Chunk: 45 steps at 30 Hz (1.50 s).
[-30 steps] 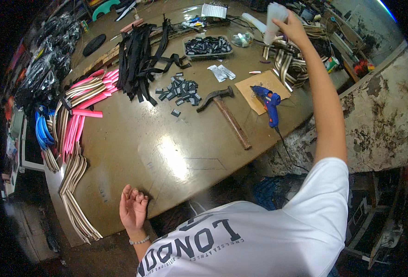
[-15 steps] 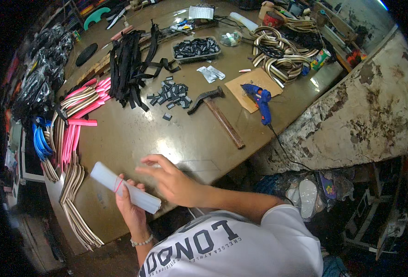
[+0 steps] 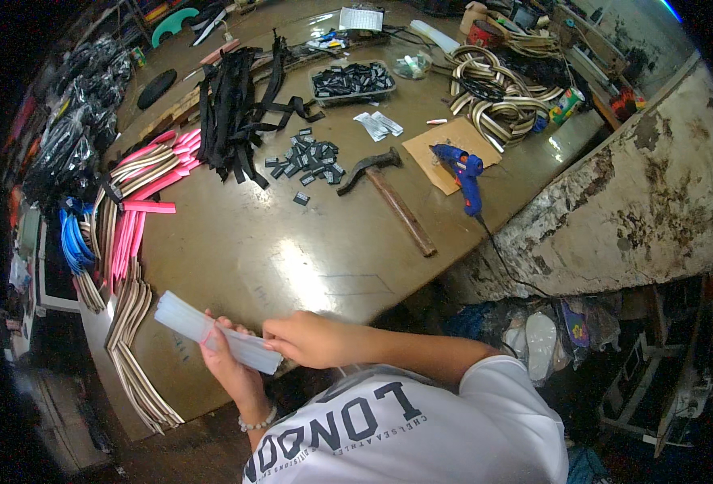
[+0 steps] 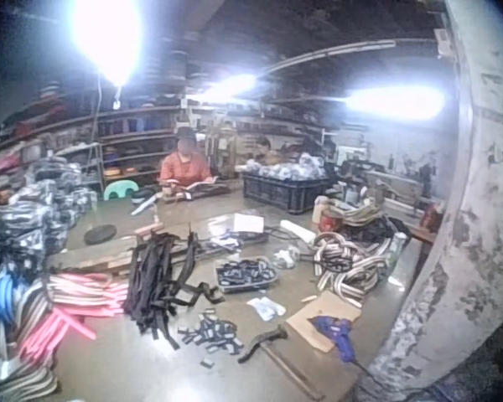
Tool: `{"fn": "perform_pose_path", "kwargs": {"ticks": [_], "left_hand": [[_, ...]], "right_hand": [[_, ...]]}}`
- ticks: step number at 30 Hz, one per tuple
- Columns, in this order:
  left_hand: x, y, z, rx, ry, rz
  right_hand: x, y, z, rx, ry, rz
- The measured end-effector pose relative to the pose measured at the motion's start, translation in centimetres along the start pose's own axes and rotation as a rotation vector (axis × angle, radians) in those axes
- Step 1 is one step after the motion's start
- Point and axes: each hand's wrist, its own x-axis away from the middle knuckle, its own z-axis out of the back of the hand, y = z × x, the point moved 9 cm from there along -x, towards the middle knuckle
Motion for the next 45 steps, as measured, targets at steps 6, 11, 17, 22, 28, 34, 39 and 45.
{"fn": "perform_pose_path", "kwargs": {"ticks": [6, 11, 17, 22, 28, 34, 39, 45], "left_hand": [[-1.7, 2.3, 3.3, 0.021, 0.181, -0.048], [-3.3, 7.8, 1.8, 0.136, 0.104, -0.242], [1.6, -2.0, -6.6, -0.311, -0.453, 0.143], [2.4, -1.1, -5.6, -0.408, -0.678, 0.173], [2.9, -2.6, -4.2, -0.482, -0.610, 0.126], [2.6, -2.5, -3.2, -0.499, -0.492, 0.066], [2.8, -1.9, -3.3, -0.564, -0.455, -0.011], [2.5, -2.4, -3.9, -0.597, -0.515, 0.004]], "right_hand": [[2.9, 0.6, 1.4, 0.262, -0.023, 0.004], [3.6, 1.0, 4.9, 0.061, 0.154, -0.067], [1.5, 0.0, 3.3, -0.191, 0.142, -0.086], [6.7, -0.7, 23.9, -0.067, 0.856, 0.078], [10.9, 2.7, 44.0, 0.308, 1.124, -0.201], [12.1, 4.4, 46.1, -0.013, 1.209, -0.228], [17.4, -2.3, 37.0, -0.470, 1.075, 0.478], [20.7, -3.5, 24.9, -0.445, 0.812, 0.106]]}}
